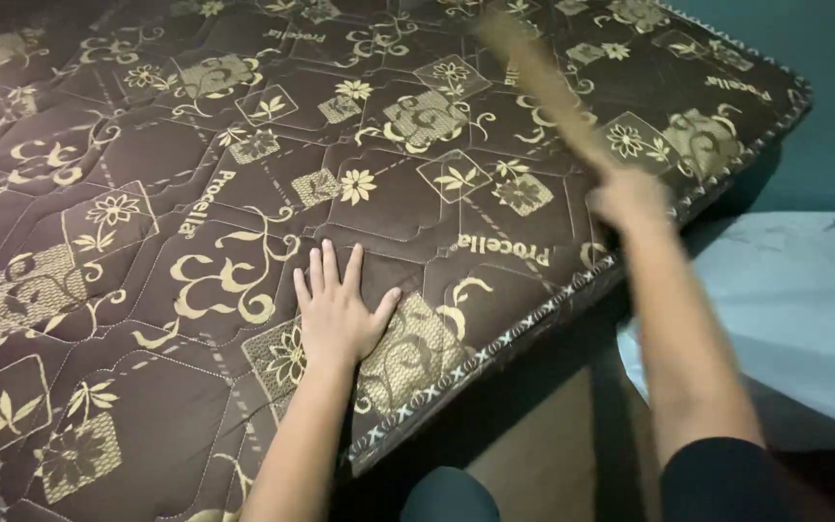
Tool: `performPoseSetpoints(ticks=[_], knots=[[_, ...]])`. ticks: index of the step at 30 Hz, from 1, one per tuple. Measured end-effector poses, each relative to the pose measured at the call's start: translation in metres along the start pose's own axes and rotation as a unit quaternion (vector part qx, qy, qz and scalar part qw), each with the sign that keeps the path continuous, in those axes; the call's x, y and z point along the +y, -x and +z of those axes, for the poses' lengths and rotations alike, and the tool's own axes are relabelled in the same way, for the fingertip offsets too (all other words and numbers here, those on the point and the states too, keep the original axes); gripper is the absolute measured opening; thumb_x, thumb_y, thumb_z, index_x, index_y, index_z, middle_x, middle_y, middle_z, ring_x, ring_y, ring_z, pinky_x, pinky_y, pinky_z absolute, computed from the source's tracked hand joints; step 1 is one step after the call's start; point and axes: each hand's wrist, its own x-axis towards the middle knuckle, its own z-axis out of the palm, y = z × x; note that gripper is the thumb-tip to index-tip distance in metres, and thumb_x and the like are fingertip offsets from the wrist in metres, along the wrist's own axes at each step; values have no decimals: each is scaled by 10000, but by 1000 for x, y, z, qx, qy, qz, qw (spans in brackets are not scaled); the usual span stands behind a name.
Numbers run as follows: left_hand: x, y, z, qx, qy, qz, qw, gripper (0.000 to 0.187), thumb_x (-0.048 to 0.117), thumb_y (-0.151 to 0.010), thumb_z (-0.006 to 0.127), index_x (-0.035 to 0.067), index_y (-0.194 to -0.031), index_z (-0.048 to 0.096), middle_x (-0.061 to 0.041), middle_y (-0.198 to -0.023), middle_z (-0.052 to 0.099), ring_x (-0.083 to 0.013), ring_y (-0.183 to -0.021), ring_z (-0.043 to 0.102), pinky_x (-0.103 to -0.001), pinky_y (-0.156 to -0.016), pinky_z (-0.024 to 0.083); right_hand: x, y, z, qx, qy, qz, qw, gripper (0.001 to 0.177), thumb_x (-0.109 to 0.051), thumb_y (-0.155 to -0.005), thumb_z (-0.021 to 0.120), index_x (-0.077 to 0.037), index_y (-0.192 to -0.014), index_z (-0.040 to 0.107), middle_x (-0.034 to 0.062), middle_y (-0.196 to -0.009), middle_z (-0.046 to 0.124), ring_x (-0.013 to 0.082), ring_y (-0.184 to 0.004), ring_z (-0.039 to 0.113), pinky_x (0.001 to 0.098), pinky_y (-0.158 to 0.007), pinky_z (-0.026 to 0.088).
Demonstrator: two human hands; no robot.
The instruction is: The person removes folded bedding from a bed and places it on the floor. They then use a broom to sweep the mattress surface repeatedly. The person is wearing socks and a black t-shirt.
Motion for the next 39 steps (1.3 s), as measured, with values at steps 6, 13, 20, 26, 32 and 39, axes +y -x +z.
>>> performPoseSetpoints(ticks=[6,13,20,26,32,39], knots=[[-10,-9,21,-17,-18,1,1000,900,800,-916,289,243,-1620,223,-178,-1698,95,-340,-1565,61,-564,-1228,23,153,8,-1,-40,-38,315,948,412,-161,-932,622,-119,-1342,634,298,-1185,717,500,-1059,687,556,-824,563],[-6,-8,21,-5,-43,0,999,900,809,-907,289,260,-1619,241,-167,-1699,129,-328,-1565,100,-563,-1230,52,139,-8,39,77,-34,328,941,438,-196,-863,700,42,-1230,699,261,-1187,645,415,-1032,699,483,-812,592],[-7,-6,30,46,-60,9,997,885,797,-905,344,258,-1605,307,-172,-1679,223,-336,-1546,188,-559,-1221,117,6,55,-50,1,61,-26,998,719,-150,-965,495,-421,-1607,316,199,-1058,551,469,-853,716,598,-711,588],[-5,-7,24,35,-51,-1,998,892,808,-898,336,263,-1604,310,-162,-1679,227,-329,-1546,190,-547,-1224,112,104,65,-33,-125,34,126,983,793,-97,-955,423,-457,-1631,215,280,-1273,639,470,-1126,687,553,-877,559],[-3,-2,15,3,-46,-4,999,901,802,-913,293,240,-1616,277,-183,-1686,186,-338,-1558,137,-549,-1227,86,188,75,23,24,-36,362,931,306,-118,-962,644,87,-1173,731,278,-890,779,431,-564,766,546,-429,657],[2,2,14,21,-31,-11,999,905,798,-907,357,223,-1605,321,-193,-1677,230,-334,-1563,179,-548,-1248,91,37,125,3,92,-114,99,984,287,-187,-975,571,-57,-1182,722,289,-917,718,536,-832,701,632,-658,557]])
